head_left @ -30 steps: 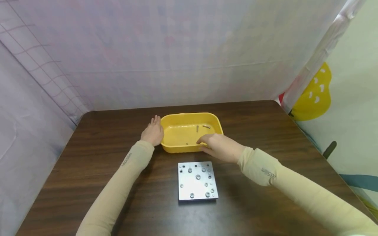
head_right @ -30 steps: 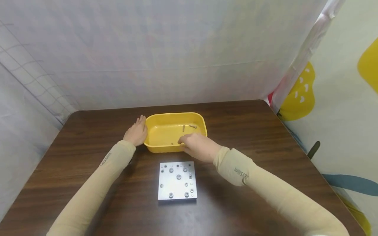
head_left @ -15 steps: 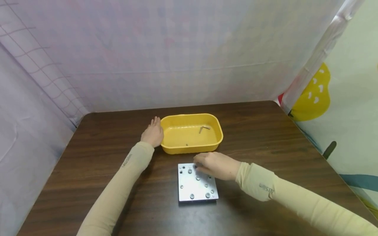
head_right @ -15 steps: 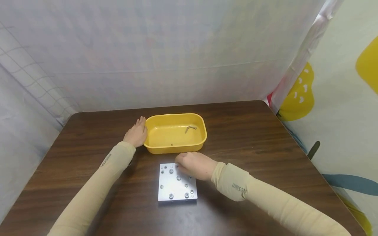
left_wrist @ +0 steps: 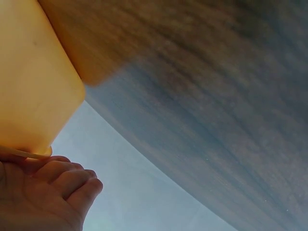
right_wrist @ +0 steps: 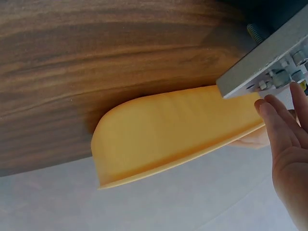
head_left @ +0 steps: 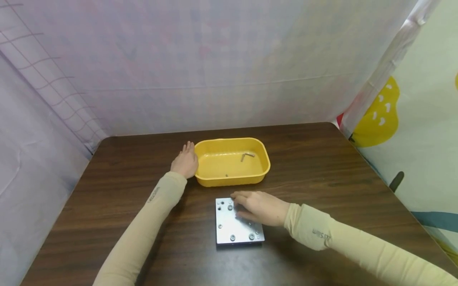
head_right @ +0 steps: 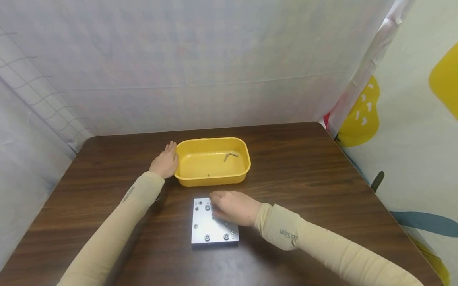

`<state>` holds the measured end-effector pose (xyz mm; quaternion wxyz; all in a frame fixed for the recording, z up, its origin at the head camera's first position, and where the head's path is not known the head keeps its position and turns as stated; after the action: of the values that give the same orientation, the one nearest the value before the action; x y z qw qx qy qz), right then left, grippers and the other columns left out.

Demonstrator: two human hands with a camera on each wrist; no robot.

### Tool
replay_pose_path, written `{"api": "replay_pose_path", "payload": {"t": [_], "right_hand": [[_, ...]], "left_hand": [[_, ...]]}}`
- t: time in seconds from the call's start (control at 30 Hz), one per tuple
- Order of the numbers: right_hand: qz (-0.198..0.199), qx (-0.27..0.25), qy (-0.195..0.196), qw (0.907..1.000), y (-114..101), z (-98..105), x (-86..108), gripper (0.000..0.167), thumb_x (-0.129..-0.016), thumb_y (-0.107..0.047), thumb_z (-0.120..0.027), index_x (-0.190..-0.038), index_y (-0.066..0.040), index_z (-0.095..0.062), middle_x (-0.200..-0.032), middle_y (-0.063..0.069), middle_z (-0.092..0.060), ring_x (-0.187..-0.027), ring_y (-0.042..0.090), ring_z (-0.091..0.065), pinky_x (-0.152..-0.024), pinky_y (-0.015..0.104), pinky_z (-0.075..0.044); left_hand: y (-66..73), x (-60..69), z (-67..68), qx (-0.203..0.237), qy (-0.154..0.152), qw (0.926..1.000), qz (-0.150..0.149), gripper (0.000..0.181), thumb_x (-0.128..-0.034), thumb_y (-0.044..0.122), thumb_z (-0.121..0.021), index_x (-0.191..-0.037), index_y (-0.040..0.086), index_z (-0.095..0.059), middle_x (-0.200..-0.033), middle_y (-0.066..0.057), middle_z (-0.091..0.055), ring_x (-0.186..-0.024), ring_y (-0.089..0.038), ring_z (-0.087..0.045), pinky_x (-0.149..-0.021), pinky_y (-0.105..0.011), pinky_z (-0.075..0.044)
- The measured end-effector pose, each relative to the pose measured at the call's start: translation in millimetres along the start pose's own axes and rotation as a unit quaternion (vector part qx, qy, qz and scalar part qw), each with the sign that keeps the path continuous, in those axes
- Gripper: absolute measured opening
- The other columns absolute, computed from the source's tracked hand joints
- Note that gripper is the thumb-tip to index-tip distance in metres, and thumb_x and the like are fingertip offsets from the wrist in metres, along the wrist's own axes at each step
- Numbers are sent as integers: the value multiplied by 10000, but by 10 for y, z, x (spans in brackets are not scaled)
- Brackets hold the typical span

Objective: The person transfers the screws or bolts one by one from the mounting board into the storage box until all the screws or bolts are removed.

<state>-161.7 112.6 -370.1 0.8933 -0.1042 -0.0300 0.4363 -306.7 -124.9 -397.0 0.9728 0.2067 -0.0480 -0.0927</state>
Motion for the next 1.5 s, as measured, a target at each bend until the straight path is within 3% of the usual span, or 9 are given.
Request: {"api": "replay_pose_path", "payload": {"t": [0.7,1.1,1.5], "right_hand": [[11,56,-102,9999,-26,-41,63,216,-941,-236,-678,-1083,-73,-684,-1358,199,-598,-1140,284,-666,-959,361,-571],[314,332,-82,9989,-31,-52,72,152,-936,-174,-677,-1039,-61,-676,-1344,222,-600,-1159,300,-654,-966,349,-565],[421,444,-24,9981,-53,-2,58,187,-966,-174,-640,-1087,-33,-655,-1306,204,-622,-1085,247,-682,-918,304,-586]], "left_hand": [[-2,-10,-11,-22,126,9999,22,563,-1063,229,-199,-1568,-14,-144,-1648,-180,-106,-1525,-332,-132,-1260,-447,-164],[-6,-7,-7,9,-6,10000,76,564,-1068,234,-183,-1574,-4,-105,-1653,-171,-65,-1530,-327,-102,-1263,-446,-143],[8,6,-2,-57,79,9999,28,562,-1063,223,-186,-1566,-23,-145,-1646,-194,-116,-1523,-340,-131,-1260,-448,-156]]}}
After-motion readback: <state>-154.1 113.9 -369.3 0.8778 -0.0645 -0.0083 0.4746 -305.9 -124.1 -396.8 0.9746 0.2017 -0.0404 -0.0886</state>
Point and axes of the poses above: each hand's wrist, its own x-axis away from the middle knuckle, its own z-axis out of the back of the hand, y = z × x, the point moved 2 cm from there along -x, towards the middle knuckle
